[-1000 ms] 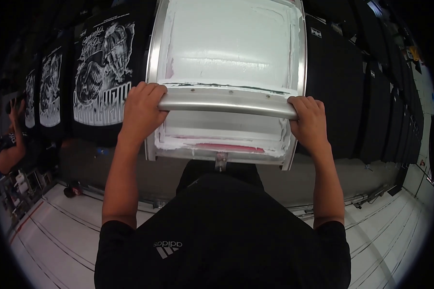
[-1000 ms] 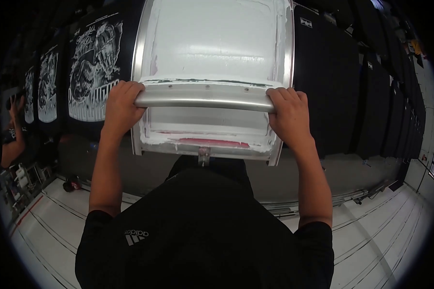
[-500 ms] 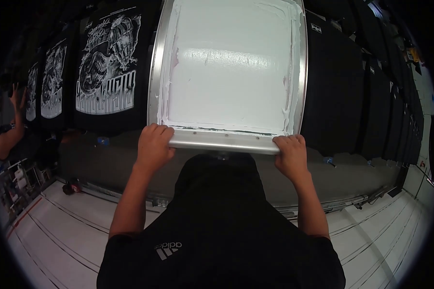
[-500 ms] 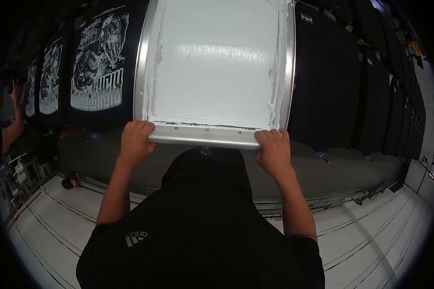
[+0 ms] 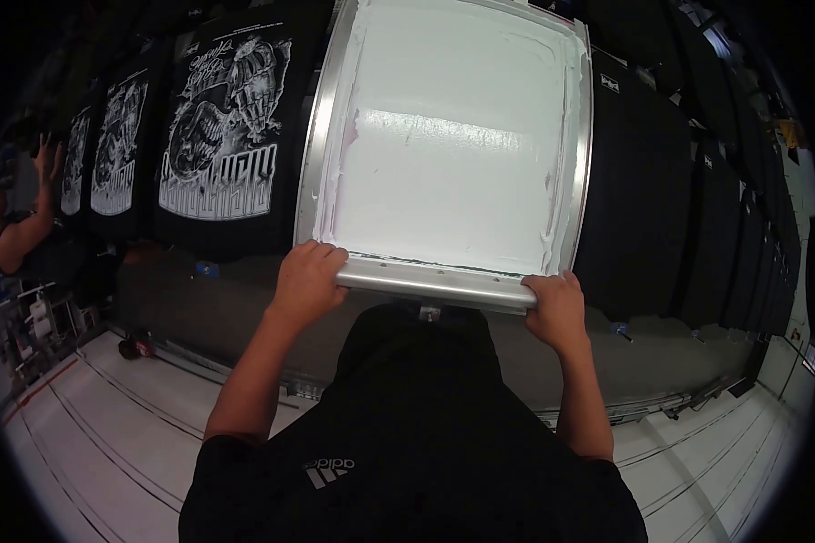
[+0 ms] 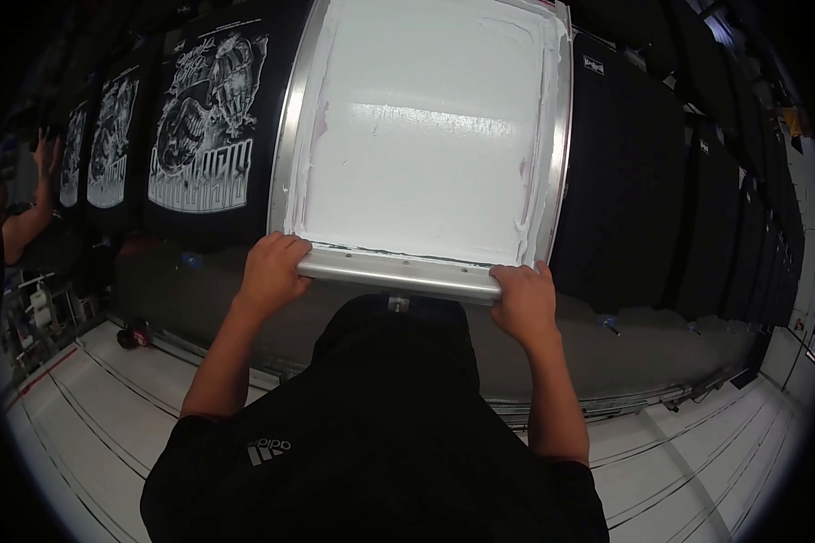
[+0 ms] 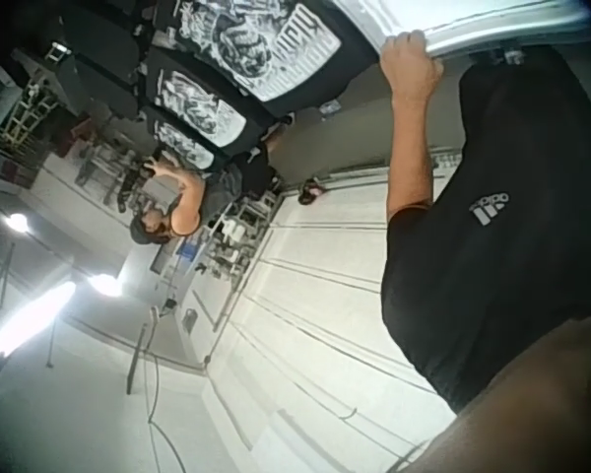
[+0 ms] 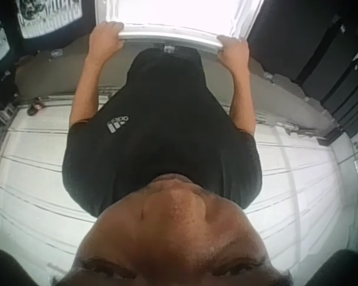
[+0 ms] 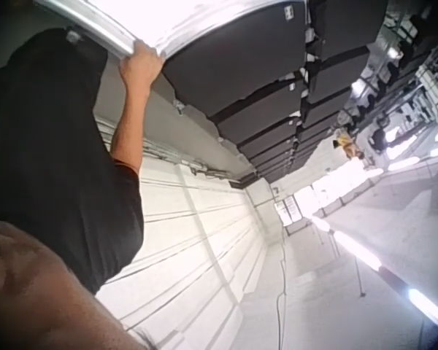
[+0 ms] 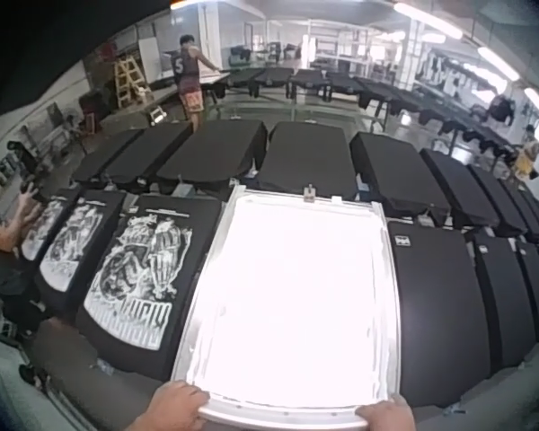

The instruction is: The recorder is manually screen printing white ink designs onto black t-shirts using a squeegee and a screen frame.

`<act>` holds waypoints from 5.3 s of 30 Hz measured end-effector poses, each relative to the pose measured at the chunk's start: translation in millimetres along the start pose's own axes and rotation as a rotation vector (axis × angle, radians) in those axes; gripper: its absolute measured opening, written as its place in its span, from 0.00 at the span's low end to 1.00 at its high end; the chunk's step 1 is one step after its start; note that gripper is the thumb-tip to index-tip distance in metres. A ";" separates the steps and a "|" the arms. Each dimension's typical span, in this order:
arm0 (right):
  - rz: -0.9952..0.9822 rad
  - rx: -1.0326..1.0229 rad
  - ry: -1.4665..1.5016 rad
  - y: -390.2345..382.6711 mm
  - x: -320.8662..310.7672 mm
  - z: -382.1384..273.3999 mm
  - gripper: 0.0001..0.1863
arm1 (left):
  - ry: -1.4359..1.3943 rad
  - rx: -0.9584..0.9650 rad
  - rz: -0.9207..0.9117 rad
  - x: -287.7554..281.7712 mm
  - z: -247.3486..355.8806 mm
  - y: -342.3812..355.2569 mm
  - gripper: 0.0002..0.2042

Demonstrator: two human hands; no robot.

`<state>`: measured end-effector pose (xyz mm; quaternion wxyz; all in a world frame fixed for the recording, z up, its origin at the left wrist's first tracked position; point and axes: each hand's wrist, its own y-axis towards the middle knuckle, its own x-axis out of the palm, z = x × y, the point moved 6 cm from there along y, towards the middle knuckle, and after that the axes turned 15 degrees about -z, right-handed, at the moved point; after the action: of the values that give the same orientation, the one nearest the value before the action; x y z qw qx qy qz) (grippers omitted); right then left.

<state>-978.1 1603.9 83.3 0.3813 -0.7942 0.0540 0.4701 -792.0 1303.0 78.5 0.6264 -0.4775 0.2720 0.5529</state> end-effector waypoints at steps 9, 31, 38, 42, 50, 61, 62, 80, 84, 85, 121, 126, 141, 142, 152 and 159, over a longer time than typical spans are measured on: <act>0.210 0.007 0.029 5.3 6.9 -3.3 0.25 | 0.034 0.041 0.235 9.2 -8.0 10.5 0.16; 0.180 0.021 -0.224 295.9 -252.5 116.6 0.21 | 0.242 -0.057 0.172 -180.1 -112.6 343.2 0.16; -0.030 -0.021 0.050 32.4 -57.4 13.1 0.22 | -0.059 -0.026 -0.137 -49.4 -27.7 52.2 0.19; -0.022 0.045 0.053 6.2 -2.1 -2.3 0.22 | -0.065 -0.031 -0.031 -3.9 -9.3 7.9 0.18; 0.067 0.041 -0.005 -6.0 22.3 -10.9 0.26 | -0.009 0.034 0.153 18.2 -2.3 -20.8 0.21; 0.396 0.119 -0.187 249.0 -172.4 105.3 0.20 | 0.163 -0.133 0.147 -114.6 -117.4 306.8 0.18; 0.360 0.129 -0.246 275.2 -190.6 115.9 0.20 | 0.209 -0.131 0.162 -128.5 -128.9 332.7 0.16; -0.022 0.013 0.044 11.0 -24.6 -0.7 0.21 | -0.086 -0.018 -0.056 -11.2 -10.7 14.0 0.20; -0.051 0.063 0.062 17.9 -7.4 5.3 0.22 | -0.098 -0.054 -0.057 -3.5 -9.7 11.7 0.19; -0.046 0.057 0.048 20.2 -6.7 6.5 0.22 | -0.093 -0.040 -0.056 -1.9 -9.8 10.2 0.19; 0.170 0.052 -0.128 388.4 -336.1 160.2 0.28 | -0.845 -0.142 -1.118 105.5 54.2 16.2 0.23; 0.033 0.079 -0.231 413.5 -328.2 152.8 0.30 | -1.705 -0.243 -0.677 205.4 84.5 -19.3 0.20; 0.098 -0.130 -0.222 315.9 -220.2 42.6 0.27 | -1.427 -0.147 -0.505 211.7 74.6 -10.3 0.16; 0.091 -0.119 -0.237 289.9 -201.3 42.0 0.25 | -1.456 -0.195 -0.555 208.1 77.5 -5.4 0.15; 0.179 -0.205 0.016 16.2 5.3 -80.5 0.14 | -1.141 -0.231 -0.599 205.6 73.5 1.2 0.22; 0.148 -0.181 0.068 -2.3 15.6 -83.1 0.18 | -0.945 -0.432 -0.582 202.6 69.3 -10.8 0.22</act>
<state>-909.8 1555.3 94.5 0.2702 -0.8347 0.0825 0.4727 -745.9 1453.7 -66.8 0.6942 -0.3511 -0.2969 0.5537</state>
